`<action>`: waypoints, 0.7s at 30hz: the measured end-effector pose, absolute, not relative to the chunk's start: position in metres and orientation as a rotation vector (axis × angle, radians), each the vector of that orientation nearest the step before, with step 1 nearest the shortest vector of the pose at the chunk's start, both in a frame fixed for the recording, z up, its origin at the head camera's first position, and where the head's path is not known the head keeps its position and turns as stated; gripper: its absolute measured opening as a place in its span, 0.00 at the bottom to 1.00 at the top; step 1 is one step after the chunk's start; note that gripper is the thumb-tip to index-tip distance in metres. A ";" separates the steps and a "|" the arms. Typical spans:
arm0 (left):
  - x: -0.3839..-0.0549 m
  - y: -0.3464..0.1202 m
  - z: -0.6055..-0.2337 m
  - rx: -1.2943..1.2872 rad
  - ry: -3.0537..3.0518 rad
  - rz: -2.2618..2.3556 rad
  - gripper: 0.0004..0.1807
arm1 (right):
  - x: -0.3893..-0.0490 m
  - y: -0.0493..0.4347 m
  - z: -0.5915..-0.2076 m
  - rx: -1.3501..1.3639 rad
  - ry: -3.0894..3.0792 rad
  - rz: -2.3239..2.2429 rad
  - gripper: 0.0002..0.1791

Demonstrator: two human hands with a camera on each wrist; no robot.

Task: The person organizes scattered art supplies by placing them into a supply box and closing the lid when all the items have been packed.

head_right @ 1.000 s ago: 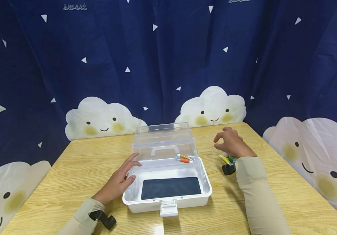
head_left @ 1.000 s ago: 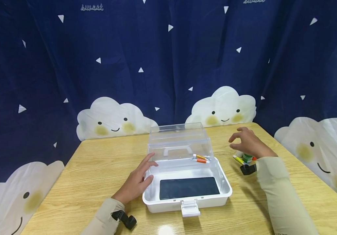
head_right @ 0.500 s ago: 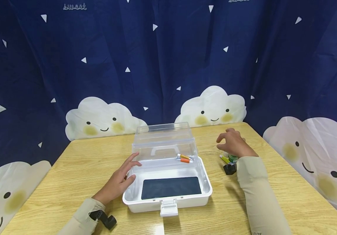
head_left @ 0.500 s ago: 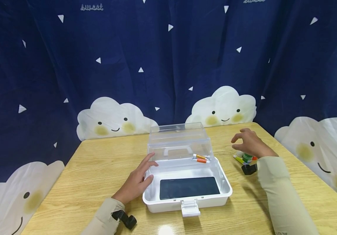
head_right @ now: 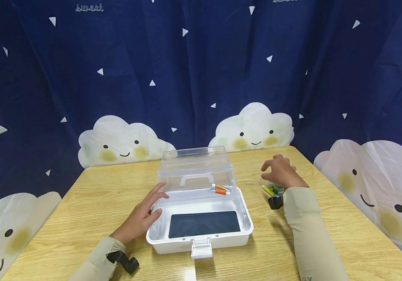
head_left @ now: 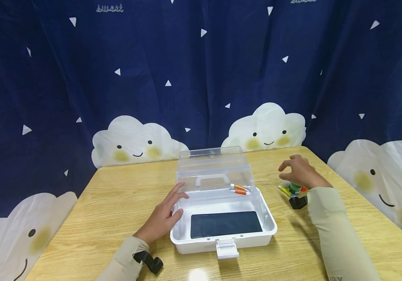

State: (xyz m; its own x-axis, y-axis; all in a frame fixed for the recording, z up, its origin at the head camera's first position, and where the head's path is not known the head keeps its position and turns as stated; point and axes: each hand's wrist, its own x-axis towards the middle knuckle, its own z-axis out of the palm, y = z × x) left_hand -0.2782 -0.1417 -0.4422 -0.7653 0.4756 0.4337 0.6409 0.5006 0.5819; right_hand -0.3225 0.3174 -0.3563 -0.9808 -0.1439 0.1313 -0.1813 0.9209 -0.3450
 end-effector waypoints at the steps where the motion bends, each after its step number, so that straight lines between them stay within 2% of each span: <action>1: -0.278 -0.142 -0.442 -0.952 -2.532 -1.110 0.21 | -0.323 0.318 -0.357 0.256 -2.976 0.552 0.14; 21: -0.278 -0.142 -0.441 -0.942 -2.546 -1.083 0.21 | -0.328 0.330 -0.369 0.171 -3.011 0.522 0.17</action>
State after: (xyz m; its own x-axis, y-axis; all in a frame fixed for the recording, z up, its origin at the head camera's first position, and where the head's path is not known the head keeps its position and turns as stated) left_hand -0.2781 -0.1420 -0.4411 -0.7710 0.4745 0.4249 0.6351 0.5233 0.5681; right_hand -0.3276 0.3304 -0.3686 -0.9905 -0.0963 0.0983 -0.1238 0.9356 -0.3306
